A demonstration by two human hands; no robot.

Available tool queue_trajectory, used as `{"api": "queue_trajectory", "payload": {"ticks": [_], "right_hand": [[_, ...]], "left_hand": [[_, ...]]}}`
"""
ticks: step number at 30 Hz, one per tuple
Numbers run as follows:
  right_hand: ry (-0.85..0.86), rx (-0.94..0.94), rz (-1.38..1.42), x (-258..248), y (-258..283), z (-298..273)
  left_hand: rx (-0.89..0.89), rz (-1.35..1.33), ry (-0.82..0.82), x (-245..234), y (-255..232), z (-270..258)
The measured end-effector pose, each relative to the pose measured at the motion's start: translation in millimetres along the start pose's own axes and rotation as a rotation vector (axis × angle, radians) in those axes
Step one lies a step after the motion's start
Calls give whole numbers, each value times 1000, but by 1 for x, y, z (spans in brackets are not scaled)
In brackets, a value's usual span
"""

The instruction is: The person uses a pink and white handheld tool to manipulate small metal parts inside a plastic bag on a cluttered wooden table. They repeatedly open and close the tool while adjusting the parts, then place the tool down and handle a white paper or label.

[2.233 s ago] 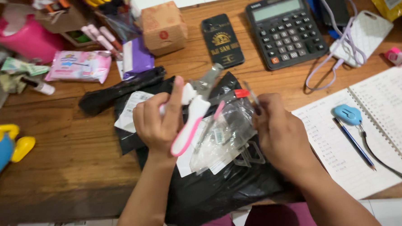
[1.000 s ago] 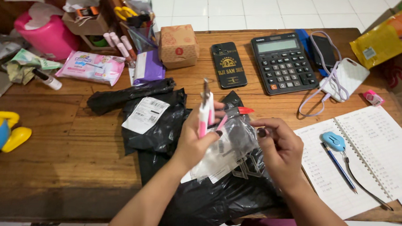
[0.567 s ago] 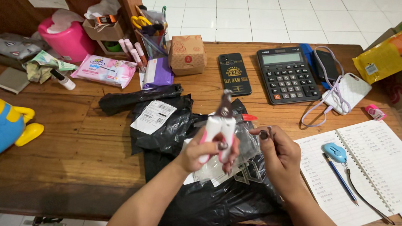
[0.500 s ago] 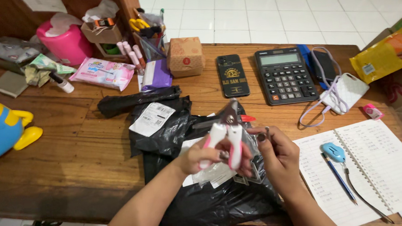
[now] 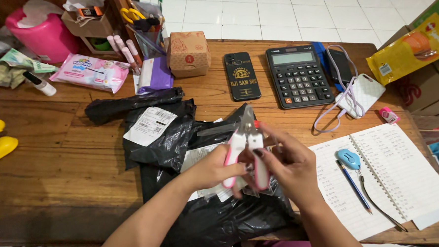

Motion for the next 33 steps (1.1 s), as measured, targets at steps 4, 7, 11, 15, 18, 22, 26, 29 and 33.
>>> {"api": "queue_trajectory", "payload": {"ticks": [4, 7, 11, 15, 18, 22, 26, 29, 33], "right_hand": [[-7, 43, -40, -2, -6, 3], [-1, 36, 13, 0, -9, 6], [4, 7, 15, 5, -16, 10], [-9, -14, 103, -1, -26, 12], [-53, -81, 302, -18, -30, 8], [-11, -157, 46, -22, -19, 2], [-3, -84, -75, -15, -19, 2], [-8, -85, -184, -11, -14, 2], [37, -46, -134, -6, -14, 3]], "left_hand": [[-49, 201, -125, -9, 2, -3], [-37, 301, -291, -23, 9, -6], [487, 497, -304, -19, 2, -5], [391, 397, -367, -28, 4, -5], [49, 182, -443, -36, 12, -11], [100, 88, -350, -32, 9, -10], [103, 142, -331, -30, 10, -6], [91, 157, -287, -27, 10, -5], [88, 126, -268, -26, 14, -5]]}}
Point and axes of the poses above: each hand's wrist, its own z-axis towards the middle knuckle, its own x-axis out of the palm, y = z × x, the point moved 6 cm from there along z, towards the middle knuckle, and after that the axes turned 13 degrees about y, right-handed, at the moved point
